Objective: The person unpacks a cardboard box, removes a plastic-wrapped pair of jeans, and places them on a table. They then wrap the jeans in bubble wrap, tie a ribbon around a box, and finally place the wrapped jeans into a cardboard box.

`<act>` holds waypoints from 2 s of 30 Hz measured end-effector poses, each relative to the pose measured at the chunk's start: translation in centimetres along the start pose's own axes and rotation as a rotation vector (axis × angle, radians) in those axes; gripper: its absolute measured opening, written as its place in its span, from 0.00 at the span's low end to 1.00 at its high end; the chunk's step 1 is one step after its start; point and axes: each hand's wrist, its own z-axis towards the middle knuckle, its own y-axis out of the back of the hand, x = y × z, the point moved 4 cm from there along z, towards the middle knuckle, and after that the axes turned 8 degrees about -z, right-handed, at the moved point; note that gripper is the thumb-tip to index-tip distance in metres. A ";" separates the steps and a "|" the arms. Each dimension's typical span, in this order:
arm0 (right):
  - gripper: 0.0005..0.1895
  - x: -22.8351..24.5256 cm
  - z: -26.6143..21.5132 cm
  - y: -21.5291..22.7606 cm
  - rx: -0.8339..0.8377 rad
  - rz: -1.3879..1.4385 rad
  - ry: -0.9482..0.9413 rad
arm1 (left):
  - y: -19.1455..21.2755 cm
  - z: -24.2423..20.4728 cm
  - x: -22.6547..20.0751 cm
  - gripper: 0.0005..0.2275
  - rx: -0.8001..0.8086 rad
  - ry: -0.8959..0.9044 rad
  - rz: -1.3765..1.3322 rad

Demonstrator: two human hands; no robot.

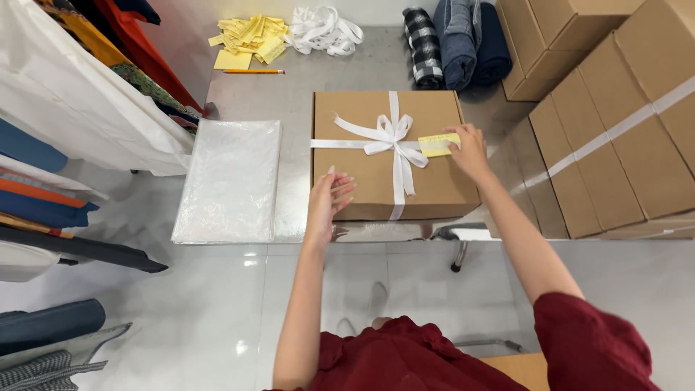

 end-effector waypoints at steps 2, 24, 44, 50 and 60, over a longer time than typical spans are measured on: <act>0.22 -1.1 1.9 -0.9 0.057 -0.078 0.042 | 0.0 0.2 -1.6 0.16 0.030 0.003 0.005; 0.07 -4.6 9.0 -5.4 0.300 -0.182 0.067 | -4.7 11.3 -1.3 0.16 0.106 0.055 0.255; 0.23 18.5 19.4 -15.7 0.232 0.469 0.168 | 14.1 41.6 -6.4 0.08 -0.198 -0.337 0.000; 0.21 19.2 18.5 -15.6 0.351 0.232 0.176 | 20.0 55.1 -10.7 0.14 -0.436 -0.270 -0.240; 0.20 20.4 18.8 -14.9 0.364 0.260 0.069 | 17.3 62.7 -10.1 0.23 -0.222 -0.124 -0.039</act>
